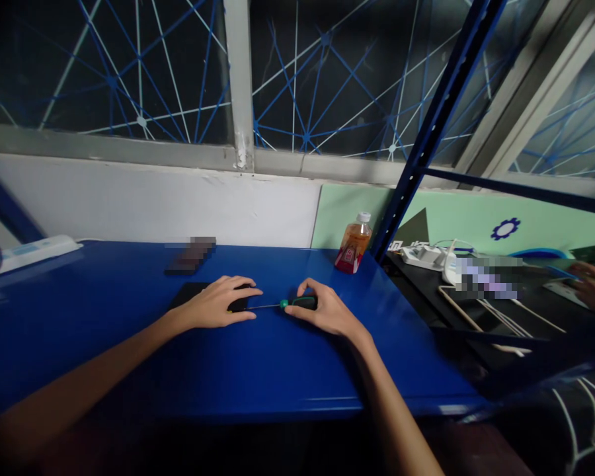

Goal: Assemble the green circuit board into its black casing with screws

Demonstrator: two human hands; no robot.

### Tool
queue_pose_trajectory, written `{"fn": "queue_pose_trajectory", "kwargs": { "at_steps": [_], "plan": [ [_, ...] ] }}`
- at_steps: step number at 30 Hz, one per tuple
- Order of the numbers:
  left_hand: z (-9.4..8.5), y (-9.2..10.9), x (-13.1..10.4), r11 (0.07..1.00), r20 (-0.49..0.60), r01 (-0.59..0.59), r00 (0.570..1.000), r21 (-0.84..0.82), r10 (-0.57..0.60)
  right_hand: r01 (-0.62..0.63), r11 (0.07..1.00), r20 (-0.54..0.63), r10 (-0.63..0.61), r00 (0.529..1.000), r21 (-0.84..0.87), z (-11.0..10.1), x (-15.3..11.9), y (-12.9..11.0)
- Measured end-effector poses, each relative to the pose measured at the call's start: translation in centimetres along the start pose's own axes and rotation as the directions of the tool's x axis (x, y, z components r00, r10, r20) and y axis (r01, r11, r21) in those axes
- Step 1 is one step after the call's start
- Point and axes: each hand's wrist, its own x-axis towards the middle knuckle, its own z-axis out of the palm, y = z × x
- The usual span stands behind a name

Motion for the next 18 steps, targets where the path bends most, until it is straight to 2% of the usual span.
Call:
{"fn": "queue_pose_trajectory", "kwargs": {
  "at_steps": [4,7,11,18],
  "plan": [
    [0.0,0.0,0.0,0.999,0.017,0.024,1.0,-0.027,-0.023,-0.03,0.996,-0.003,0.03,1.0,0.082,0.1,0.1,0.3],
    [-0.1,0.0,0.0,0.998,0.031,0.051,0.998,-0.048,-0.05,-0.065,0.997,-0.031,0.064,0.997,-0.034,0.3,0.2,0.2],
    [-0.1,0.1,-0.1,0.996,0.034,0.075,0.997,-0.042,-0.073,-0.011,0.983,-0.061,-0.001,0.998,-0.184,0.8,0.1,-0.4],
    [-0.1,0.2,-0.3,0.994,-0.006,0.051,0.999,-0.098,-0.052,0.021,0.995,-0.042,-0.025,0.999,-0.101,1.2,0.0,-0.3]
  ]
}}
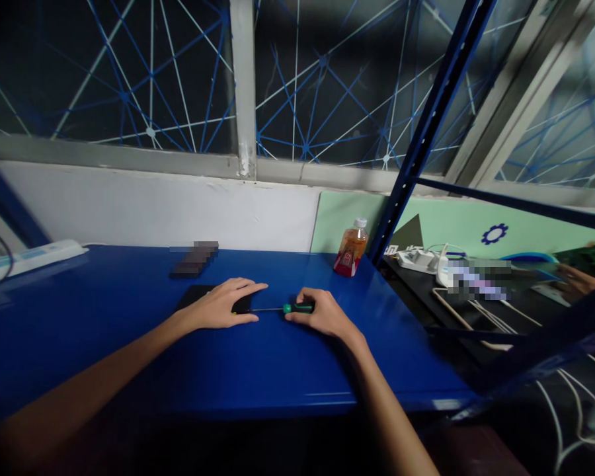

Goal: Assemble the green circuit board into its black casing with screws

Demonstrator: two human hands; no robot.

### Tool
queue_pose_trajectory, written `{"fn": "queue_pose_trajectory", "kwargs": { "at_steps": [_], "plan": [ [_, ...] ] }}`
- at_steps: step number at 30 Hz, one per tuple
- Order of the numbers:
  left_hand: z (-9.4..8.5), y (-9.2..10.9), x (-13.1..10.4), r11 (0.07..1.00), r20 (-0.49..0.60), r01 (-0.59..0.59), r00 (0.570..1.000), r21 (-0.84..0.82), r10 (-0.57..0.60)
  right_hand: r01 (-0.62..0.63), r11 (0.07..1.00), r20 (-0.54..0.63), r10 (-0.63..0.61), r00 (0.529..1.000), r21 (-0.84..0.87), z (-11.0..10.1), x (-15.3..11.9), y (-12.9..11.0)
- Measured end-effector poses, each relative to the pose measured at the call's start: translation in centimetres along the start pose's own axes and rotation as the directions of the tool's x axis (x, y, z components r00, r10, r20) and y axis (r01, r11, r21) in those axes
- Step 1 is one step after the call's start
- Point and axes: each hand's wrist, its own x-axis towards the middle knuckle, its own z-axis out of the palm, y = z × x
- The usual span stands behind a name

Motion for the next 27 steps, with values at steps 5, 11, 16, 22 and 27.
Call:
{"fn": "queue_pose_trajectory", "kwargs": {
  "at_steps": [5,11,16,22,27],
  "plan": [
    [-0.4,0.4,-0.1,0.994,0.0,-0.033,0.999,-0.1,0.034,-0.134,0.98,0.138,0.114,0.984,0.148,-0.2,-0.3,0.2],
    [-0.9,0.8,-0.2,0.981,0.039,-0.047,0.998,-0.19,0.055,-0.14,0.988,0.026,0.139,0.99,0.067,-0.1,0.0,0.3],
    [-1.0,0.9,-0.3,0.979,0.036,-0.065,0.997,-0.193,0.073,-0.125,0.992,-0.048,0.124,0.991,-0.031,0.2,0.2,0.8],
    [-0.8,0.7,-0.2,0.982,0.034,-0.072,0.996,-0.173,0.078,-0.113,0.994,-0.039,0.113,0.993,-0.012,0.2,0.3,1.0],
    [-0.9,1.0,-0.3,0.987,0.01,-0.073,0.997,-0.144,0.075,-0.123,0.992,-0.025,0.123,0.992,0.03,0.2,0.3,0.8]
  ]
}}
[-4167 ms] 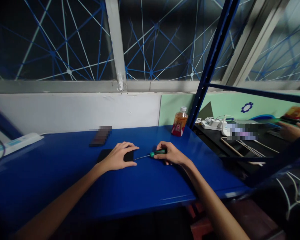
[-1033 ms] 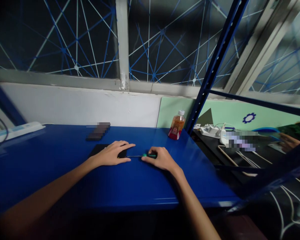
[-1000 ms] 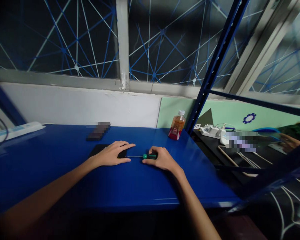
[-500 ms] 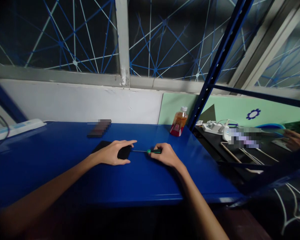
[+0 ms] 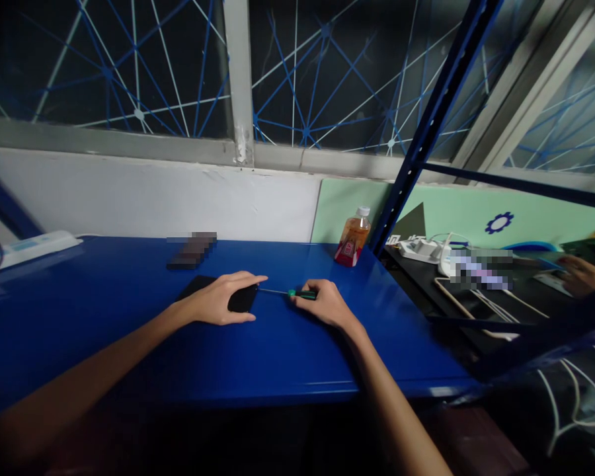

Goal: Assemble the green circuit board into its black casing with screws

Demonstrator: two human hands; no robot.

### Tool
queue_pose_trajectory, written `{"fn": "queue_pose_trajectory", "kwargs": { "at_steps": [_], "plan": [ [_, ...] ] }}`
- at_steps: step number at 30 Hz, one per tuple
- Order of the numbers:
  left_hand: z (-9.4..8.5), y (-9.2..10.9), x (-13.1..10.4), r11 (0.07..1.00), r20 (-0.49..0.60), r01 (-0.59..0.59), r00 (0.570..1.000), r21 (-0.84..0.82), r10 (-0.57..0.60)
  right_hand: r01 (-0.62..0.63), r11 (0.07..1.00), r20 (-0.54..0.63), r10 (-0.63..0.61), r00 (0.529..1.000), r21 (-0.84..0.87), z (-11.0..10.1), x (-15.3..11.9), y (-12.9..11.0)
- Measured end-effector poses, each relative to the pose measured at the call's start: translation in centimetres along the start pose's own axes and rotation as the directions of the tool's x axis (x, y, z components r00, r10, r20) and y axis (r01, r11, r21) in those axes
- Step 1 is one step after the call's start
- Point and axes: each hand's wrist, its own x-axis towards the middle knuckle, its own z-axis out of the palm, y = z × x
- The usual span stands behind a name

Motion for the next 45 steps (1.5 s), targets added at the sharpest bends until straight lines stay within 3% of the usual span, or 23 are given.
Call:
{"fn": "queue_pose_trajectory", "kwargs": {
  "at_steps": [25,35,40,45],
  "plan": [
    [0.1,-0.1,0.1,0.995,-0.043,-0.014,0.999,0.103,0.019,-0.016,0.999,0.008,0.015,1.0,0.037,-0.1,-0.1,0.0],
    [0.2,-0.1,0.2,0.997,-0.04,-0.012,0.999,0.083,0.015,0.089,0.995,0.001,-0.089,0.996,-0.045,-0.2,0.0,0.5],
    [0.1,-0.2,0.2,0.998,-0.055,0.005,0.998,0.061,-0.002,0.132,0.982,0.055,-0.126,0.991,-0.134,-0.1,0.3,-0.3],
    [0.0,-0.3,0.5,1.0,-0.052,0.017,0.998,0.005,-0.017,0.145,0.984,0.209,-0.122,0.97,-0.103,-1.1,2.0,-0.6]
  ]
}}
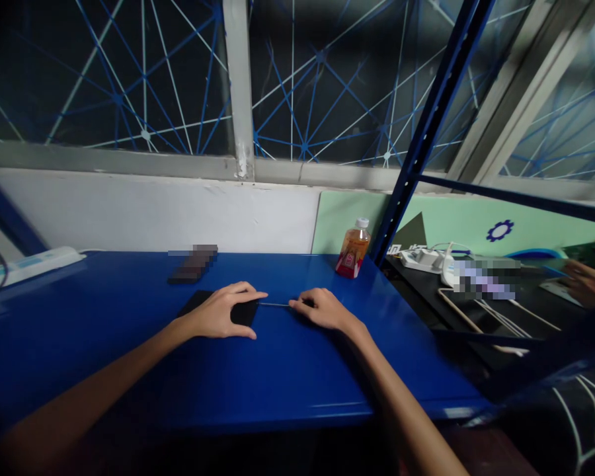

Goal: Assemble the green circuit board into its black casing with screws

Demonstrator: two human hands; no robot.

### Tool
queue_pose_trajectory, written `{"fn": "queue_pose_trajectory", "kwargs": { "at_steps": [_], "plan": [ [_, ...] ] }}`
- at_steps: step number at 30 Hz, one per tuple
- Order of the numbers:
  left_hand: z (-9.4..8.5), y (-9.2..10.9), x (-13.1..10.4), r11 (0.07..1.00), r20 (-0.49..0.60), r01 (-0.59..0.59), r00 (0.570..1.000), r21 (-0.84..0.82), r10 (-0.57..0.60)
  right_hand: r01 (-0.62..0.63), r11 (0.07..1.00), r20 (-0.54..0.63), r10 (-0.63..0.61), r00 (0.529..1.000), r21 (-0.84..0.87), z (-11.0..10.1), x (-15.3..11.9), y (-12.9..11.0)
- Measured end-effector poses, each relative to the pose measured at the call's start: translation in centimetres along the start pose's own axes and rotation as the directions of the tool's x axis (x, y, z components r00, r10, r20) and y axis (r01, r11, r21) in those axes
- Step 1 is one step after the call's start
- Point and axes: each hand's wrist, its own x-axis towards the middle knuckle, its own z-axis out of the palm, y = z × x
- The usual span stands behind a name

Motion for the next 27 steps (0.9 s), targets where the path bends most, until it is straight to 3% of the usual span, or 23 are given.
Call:
{"fn": "queue_pose_trajectory", "kwargs": {
  "at_steps": [6,13,18,27],
  "plan": [
    [-0.3,-0.3,0.2,0.997,0.034,0.04,0.999,-0.065,-0.038,-0.047,0.984,0.148,0.022,0.989,0.172,-1.1,2.2,1.2],
    [0.6,-0.8,0.7,0.998,-0.018,0.004,1.0,-0.062,-0.005,-0.016,0.994,-0.009,0.017,1.0,0.107,0.2,1.2,1.4],
    [1.3,-1.0,1.2,0.999,-0.054,-0.001,0.999,0.032,0.003,-0.053,0.998,-0.083,0.055,0.995,0.018,-0.1,0.6,1.3],
    [0.5,-0.9,0.7,0.998,0.019,-0.003,1.0,0.065,0.001,-0.059,0.989,-0.147,0.038,0.988,-0.136,-0.4,0.7,1.7]
  ]
}}
